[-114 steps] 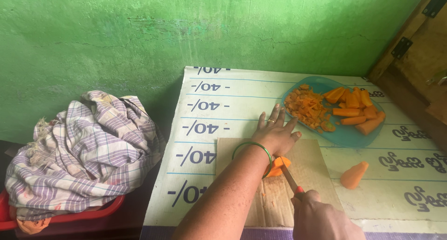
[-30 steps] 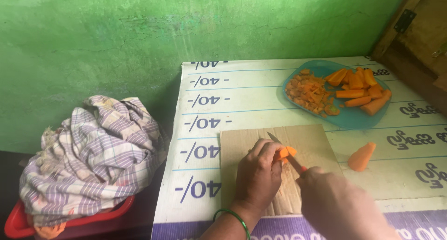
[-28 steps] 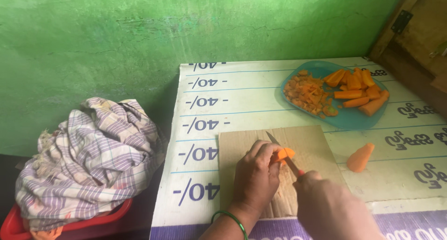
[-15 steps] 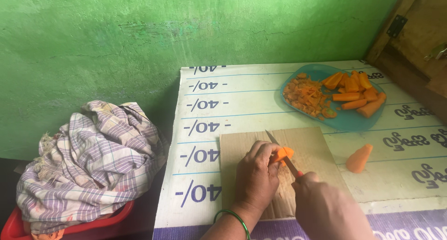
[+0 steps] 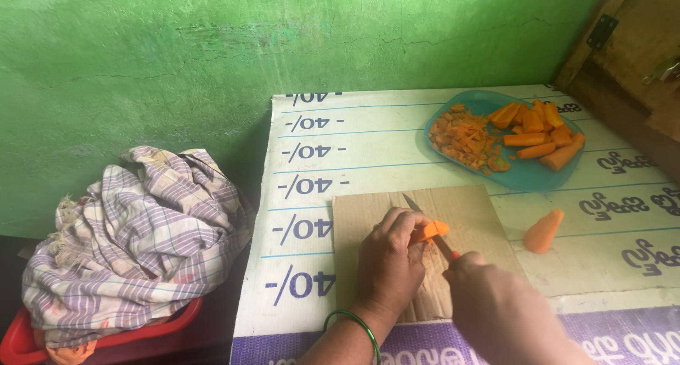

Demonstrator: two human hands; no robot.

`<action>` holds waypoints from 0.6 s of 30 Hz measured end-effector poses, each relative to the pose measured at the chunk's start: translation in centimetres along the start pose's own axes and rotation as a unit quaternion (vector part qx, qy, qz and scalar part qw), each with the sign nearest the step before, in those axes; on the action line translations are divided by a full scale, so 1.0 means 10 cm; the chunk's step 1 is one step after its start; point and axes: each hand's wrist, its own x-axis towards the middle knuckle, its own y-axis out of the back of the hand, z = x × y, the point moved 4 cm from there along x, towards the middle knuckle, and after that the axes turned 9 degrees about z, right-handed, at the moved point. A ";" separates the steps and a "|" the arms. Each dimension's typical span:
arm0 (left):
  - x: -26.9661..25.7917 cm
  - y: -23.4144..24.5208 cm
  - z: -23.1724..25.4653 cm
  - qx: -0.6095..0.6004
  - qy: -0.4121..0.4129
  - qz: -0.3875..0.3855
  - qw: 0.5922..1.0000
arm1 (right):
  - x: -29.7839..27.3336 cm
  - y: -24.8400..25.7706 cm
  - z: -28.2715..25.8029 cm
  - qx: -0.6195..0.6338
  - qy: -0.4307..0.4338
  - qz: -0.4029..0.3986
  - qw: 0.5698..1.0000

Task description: The person chops a carrot into smaller pieces using a knife on a wooden board.

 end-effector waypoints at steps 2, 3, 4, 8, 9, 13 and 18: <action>0.00 -0.01 -0.01 0.003 0.012 0.000 1.000 | -0.01 -0.10 -0.03 -0.042 0.015 -0.007 0.999; 0.00 -0.01 -0.02 0.007 0.024 0.000 1.000 | -0.01 -0.15 -0.02 0.024 -0.053 -0.010 0.998; 0.00 -0.01 -0.03 0.007 0.024 0.002 1.000 | -0.01 -0.20 0.01 0.091 -0.120 -0.011 0.989; -0.01 0.01 0.00 0.012 0.001 0.010 1.000 | -0.02 -0.35 0.00 0.077 -0.099 -0.006 0.992; -0.02 0.02 0.02 0.012 -0.010 0.010 1.000 | -0.01 -0.36 0.01 0.064 -0.089 -0.011 0.994; -0.01 0.01 0.02 0.029 -0.018 -0.001 0.999 | 0.00 -0.26 0.00 0.073 -0.087 -0.008 0.994; 0.00 -0.02 -0.04 0.002 0.051 -0.015 0.999 | -0.01 -0.01 -0.06 0.057 -0.095 -0.007 0.994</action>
